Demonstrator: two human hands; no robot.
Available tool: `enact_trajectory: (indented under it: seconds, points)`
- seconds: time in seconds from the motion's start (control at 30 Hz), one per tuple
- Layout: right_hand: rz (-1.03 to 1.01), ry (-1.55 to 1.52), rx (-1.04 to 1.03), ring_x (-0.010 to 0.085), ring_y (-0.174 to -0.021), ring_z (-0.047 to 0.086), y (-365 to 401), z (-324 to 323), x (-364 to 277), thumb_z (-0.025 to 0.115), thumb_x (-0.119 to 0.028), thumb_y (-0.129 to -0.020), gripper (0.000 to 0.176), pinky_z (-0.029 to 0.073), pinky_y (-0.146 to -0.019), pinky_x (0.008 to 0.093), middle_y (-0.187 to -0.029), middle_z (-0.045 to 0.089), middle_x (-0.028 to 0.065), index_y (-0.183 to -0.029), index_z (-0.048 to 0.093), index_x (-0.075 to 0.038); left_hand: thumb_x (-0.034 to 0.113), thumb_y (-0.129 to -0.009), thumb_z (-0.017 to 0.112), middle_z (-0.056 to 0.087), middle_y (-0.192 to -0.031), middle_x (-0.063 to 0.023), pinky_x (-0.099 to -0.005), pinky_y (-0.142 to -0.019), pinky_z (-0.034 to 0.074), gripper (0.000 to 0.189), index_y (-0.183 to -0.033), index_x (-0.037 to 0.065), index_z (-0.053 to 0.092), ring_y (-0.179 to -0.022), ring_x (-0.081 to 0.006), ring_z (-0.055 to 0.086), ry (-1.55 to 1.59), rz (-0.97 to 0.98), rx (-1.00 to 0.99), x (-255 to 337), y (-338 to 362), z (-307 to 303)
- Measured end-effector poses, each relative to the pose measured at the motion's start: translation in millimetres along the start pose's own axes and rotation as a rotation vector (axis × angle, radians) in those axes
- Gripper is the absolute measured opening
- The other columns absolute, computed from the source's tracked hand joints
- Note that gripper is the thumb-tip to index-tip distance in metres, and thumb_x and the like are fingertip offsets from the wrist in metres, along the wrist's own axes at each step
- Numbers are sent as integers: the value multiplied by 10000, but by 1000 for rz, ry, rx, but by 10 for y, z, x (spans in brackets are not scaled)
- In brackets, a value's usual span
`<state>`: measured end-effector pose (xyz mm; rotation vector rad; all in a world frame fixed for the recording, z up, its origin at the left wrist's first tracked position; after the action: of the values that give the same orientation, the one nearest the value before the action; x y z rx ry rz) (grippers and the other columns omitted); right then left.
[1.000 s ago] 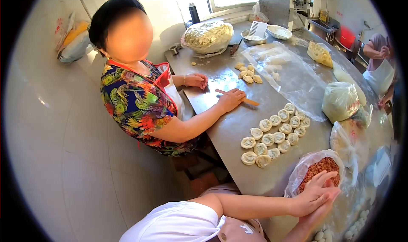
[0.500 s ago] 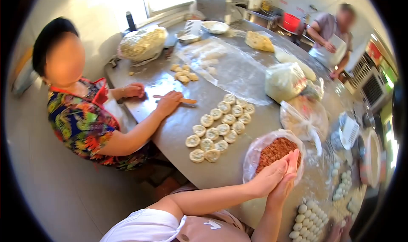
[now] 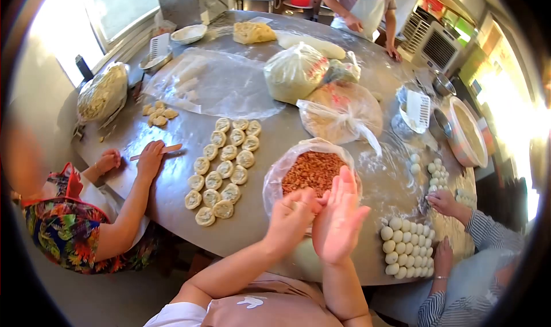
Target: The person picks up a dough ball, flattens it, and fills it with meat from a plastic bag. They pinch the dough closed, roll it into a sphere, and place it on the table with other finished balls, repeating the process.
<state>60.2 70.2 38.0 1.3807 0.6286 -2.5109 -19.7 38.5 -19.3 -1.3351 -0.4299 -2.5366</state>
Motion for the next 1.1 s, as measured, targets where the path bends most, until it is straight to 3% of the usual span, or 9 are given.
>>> enact_trajectory:
  seconds: [0.17, 0.2, 0.3, 0.4, 0.6, 0.73, 0.83, 0.97, 1.1]
  points:
    - [13, 504, -107, 241, -1340, 295, 174, -61, 232, 528, -242, -962, 623, 232, -1107, 349, -1456, 281, 187, -1428, 227, 42, 325, -1029, 399, 585, -790, -81, -305, -704, 477, 414, -722, 69, 510, -839, -182, 603, 142, 60, 159, 217, -54, -136]
    - [21, 506, -142, 243, -1315, 336, 219, -44, 326, 535, -204, -959, 595, 265, -1092, 343, -1416, 328, 185, -1415, 246, 46, 397, -1029, 355, 614, -941, -116, -338, -873, 454, 460, -774, 63, 543, -1036, -201, 567, 22, 150, 100, 184, -74, -170]
    - [165, 406, 10, 163, -1008, 527, 223, -120, 325, 477, -228, -997, 352, 436, -871, 286, -1132, 543, 115, -1251, 434, 11, 593, -972, 261, 377, -1439, -156, -395, -1127, 207, 666, -1258, 41, 501, -1348, -235, 306, -125, 280, -124, 249, -36, 43]
    - [163, 408, 43, 102, -757, 538, 169, -246, 272, 402, -336, -1023, 357, 458, -659, 242, -958, 591, 59, -1107, 524, -11, 648, -935, 301, 235, -1524, -132, -424, -1131, 204, 770, -1434, 62, 300, -1387, -248, 250, 132, 183, -224, 287, 14, 183]
    - [230, 315, -92, 118, -769, 571, 207, -100, 240, 317, -422, -1028, 490, 458, -621, 238, -1041, 577, 70, -1096, 602, -29, 345, -1015, 425, 674, -938, -140, -409, -1043, 369, 467, -899, -35, 669, -1125, -218, 547, 1, 184, -378, 188, -46, 120]
    - [-49, 497, 50, 112, -767, 570, 139, 20, 116, 284, -435, -1030, 498, 464, -643, 233, -1036, 579, 81, -1038, 558, -19, 461, -993, 405, 569, -1202, -146, -425, -1023, 390, 543, -1195, -19, 560, -1168, -272, 528, 97, 149, -226, 125, -51, 17]
    - [368, 350, 0, 81, -742, 542, 219, -226, 330, 259, -453, -1031, 516, 452, -600, 215, -978, 585, 57, -1013, 542, -21, 526, -969, 420, 431, -1393, -156, -437, -1020, 396, 666, -1349, -21, 419, -1187, -279, 523, 106, 214, -198, 204, -42, 106]
    - [311, 283, -79, 61, -625, 496, 224, -132, 390, 224, -618, -968, 649, 386, -502, 195, -916, 558, 20, -1126, 503, -54, 492, -970, 449, 548, -1278, -166, -446, -1041, 380, 595, -1211, -41, 556, -1194, -255, 521, -201, 244, -457, 186, -34, 93]
    - [222, 482, -10, 67, -679, 516, 192, -92, 330, 249, -574, -986, 625, 409, -533, 208, -922, 569, 27, -1047, 545, -27, 470, -971, 462, 621, -1159, -158, -443, -1040, 381, 538, -1105, -23, 631, -1220, -279, 504, -47, 162, -298, 124, -72, 4]
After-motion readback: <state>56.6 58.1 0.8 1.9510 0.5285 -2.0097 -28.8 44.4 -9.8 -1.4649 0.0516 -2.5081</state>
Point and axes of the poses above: each hand's wrist, its own y-axis away from the middle knuckle, its own z-axis out of the palm, x = y × z, the point moved 8 cm from there along -y, towards the middle knuckle
